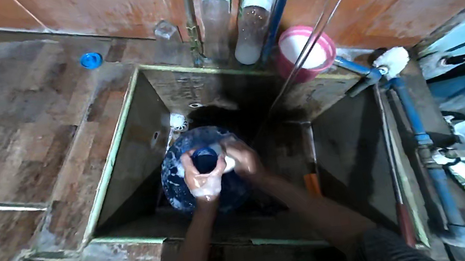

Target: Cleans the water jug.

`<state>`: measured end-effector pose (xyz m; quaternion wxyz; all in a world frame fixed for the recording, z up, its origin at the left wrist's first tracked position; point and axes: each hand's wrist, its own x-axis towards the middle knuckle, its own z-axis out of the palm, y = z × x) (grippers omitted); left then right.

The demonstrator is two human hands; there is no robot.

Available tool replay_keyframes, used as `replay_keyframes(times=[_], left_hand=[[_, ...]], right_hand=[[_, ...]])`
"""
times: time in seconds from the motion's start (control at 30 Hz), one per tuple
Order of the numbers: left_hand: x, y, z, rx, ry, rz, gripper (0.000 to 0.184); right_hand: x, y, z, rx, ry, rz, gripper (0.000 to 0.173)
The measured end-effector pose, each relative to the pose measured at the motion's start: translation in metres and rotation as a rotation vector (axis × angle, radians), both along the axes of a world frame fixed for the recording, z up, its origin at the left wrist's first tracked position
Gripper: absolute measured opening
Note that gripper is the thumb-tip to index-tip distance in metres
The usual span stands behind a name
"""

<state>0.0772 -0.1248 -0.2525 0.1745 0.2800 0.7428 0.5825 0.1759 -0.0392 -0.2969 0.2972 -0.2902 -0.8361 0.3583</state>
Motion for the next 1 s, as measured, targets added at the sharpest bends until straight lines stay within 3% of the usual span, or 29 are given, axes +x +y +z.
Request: replay_keyframes(times=[0.07,0.17,0.23,0.3,0.37,0.43,0.5,0.57,0.63,0.7,0.77,0.87,0.93,1.0], left_hand=[[-0.016,-0.009,0.0,-0.038,0.04,-0.188,0.065],[-0.043,-0.032,0.004,-0.158,0.107,-0.339,0.068],[-0.035,-0.041,-0.003,-0.148,0.116,-0.138,0.079],[-0.013,-0.032,-0.015,-0.001,-0.005,0.102,0.081],[0.0,-0.021,-0.017,0.109,-0.094,0.123,0.075],[0.003,-0.02,-0.013,0.076,-0.08,-0.105,0.069],[-0.002,-0.026,-0.006,-0.034,-0.058,-0.506,0.069],[-0.015,-0.027,0.001,-0.116,-0.085,-0.758,0.073],[-0.021,-0.032,-0.01,-0.016,-0.077,-0.562,0.074],[-0.004,-0.029,-0.021,0.107,-0.027,-0.162,0.074],[0.013,-0.024,-0.024,0.129,-0.017,-0.041,0.074],[0.001,-0.014,-0.019,0.078,-0.043,-0.407,0.07],[-0.019,-0.006,-0.003,-0.089,-0.073,-0.711,0.072],[-0.039,-0.008,0.002,-0.149,-0.087,-0.767,0.076]], right_hand=[[-0.037,0.038,0.011,-0.148,-0.135,0.051,0.032],[-0.038,0.025,-0.005,-0.02,-0.096,-0.027,0.028],[-0.002,-0.018,-0.027,0.128,0.027,-0.105,0.023],[0.026,-0.053,-0.021,0.069,0.017,-0.136,0.024],[0.024,-0.049,-0.003,-0.018,-0.082,-0.213,0.026],[-0.001,0.003,0.022,-0.278,-0.269,-0.238,0.035],[-0.022,0.058,0.02,-0.504,-0.348,-0.238,0.041],[-0.016,0.067,0.008,-0.485,-0.355,-0.245,0.042],[0.016,0.03,0.005,-0.293,-0.342,-0.242,0.039],[0.045,-0.014,-0.002,-0.125,-0.195,-0.289,0.033],[0.051,-0.02,0.001,-0.144,-0.178,-0.301,0.031],[0.017,0.053,0.003,-0.352,-0.366,-0.174,0.034],[-0.009,0.082,-0.003,-0.387,-0.248,-0.093,0.028],[-0.007,0.066,-0.009,-0.305,-0.154,-0.076,0.028]])
